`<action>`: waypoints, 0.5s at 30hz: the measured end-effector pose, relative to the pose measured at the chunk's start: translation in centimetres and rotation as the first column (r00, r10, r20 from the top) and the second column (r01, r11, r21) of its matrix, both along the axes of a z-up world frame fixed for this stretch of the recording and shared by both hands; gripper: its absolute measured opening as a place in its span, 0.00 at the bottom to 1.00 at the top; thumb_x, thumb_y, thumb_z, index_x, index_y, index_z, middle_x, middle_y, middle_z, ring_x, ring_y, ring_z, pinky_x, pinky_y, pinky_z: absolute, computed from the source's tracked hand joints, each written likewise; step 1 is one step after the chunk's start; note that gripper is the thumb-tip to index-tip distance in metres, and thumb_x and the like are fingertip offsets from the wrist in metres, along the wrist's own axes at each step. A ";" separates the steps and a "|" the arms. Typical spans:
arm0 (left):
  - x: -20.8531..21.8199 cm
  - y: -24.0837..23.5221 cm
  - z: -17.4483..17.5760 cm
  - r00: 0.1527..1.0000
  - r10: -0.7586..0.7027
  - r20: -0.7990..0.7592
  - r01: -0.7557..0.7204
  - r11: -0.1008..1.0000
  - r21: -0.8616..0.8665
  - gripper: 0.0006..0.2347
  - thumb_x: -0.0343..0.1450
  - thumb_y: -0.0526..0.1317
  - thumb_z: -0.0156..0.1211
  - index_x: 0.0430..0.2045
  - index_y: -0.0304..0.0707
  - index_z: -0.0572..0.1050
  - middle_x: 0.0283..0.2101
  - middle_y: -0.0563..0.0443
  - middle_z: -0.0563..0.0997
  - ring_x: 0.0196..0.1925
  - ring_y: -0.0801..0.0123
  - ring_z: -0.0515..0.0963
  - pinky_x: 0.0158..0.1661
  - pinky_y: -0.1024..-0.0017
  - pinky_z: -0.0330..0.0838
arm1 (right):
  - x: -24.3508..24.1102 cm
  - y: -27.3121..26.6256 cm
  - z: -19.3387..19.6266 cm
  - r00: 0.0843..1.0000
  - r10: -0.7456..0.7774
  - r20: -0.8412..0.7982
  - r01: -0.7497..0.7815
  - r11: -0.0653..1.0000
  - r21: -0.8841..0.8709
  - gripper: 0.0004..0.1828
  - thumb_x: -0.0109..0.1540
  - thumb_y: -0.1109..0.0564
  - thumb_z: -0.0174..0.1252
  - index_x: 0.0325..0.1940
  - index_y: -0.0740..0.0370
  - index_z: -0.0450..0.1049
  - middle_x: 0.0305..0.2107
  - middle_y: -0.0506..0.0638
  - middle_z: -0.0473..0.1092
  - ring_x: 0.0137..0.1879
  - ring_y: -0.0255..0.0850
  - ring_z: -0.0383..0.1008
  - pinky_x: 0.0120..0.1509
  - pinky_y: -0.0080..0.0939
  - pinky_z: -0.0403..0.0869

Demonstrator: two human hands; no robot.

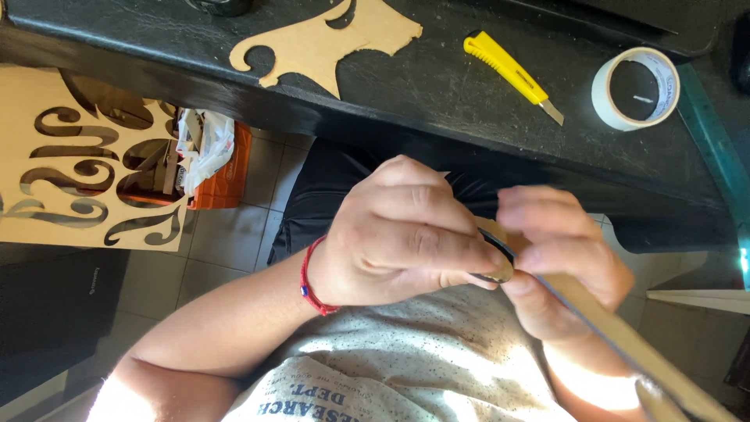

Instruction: Sanding and cleaning the edges of laser-cut wooden decorative pieces using sandpaper and a utility knife at a workbench.

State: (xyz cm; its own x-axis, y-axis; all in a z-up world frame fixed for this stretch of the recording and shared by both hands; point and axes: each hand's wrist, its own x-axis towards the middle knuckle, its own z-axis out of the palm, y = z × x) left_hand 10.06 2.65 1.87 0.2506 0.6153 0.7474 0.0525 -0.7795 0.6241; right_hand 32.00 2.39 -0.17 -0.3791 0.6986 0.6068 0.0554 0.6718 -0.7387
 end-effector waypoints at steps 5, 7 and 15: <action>-0.7 0.7 -0.7 0.999 0.002 -0.042 -0.002 1.000 -0.008 0.09 0.75 0.44 0.55 0.40 0.40 0.78 0.40 0.54 0.80 0.37 0.62 0.80 0.45 0.64 0.73 | 0.4 -0.7 1.8 0.976 -0.106 0.189 0.101 0.994 0.036 0.05 0.64 0.60 0.58 0.43 0.55 0.69 0.44 0.56 0.69 0.52 0.52 0.72 0.63 0.50 0.75; -2.1 1.9 -1.0 0.995 0.061 -0.076 -0.057 0.997 0.049 0.09 0.75 0.43 0.55 0.40 0.38 0.78 0.39 0.50 0.80 0.37 0.57 0.80 0.43 0.62 0.73 | -0.1 0.8 1.0 0.970 -0.177 0.168 0.157 0.980 0.126 0.04 0.62 0.59 0.60 0.40 0.55 0.72 0.41 0.56 0.69 0.48 0.52 0.73 0.56 0.46 0.73; -6.3 3.0 -3.8 0.852 0.465 -0.240 -0.357 0.852 0.382 0.05 0.75 0.35 0.59 0.43 0.38 0.77 0.40 0.50 0.79 0.36 0.60 0.78 0.37 0.63 0.69 | 2.2 5.1 -3.9 0.873 -0.247 0.420 0.225 0.969 0.102 0.15 0.61 0.64 0.60 0.52 0.68 0.74 0.47 0.62 0.72 0.53 0.54 0.74 0.62 0.51 0.72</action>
State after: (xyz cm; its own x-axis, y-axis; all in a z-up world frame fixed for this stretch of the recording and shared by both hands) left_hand 3.76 5.63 -1.96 0.2791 0.4615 0.8421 0.5616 -0.7898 0.2467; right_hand 34.21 7.49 -4.08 -0.4358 0.7741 0.4593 0.5187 0.6330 -0.5747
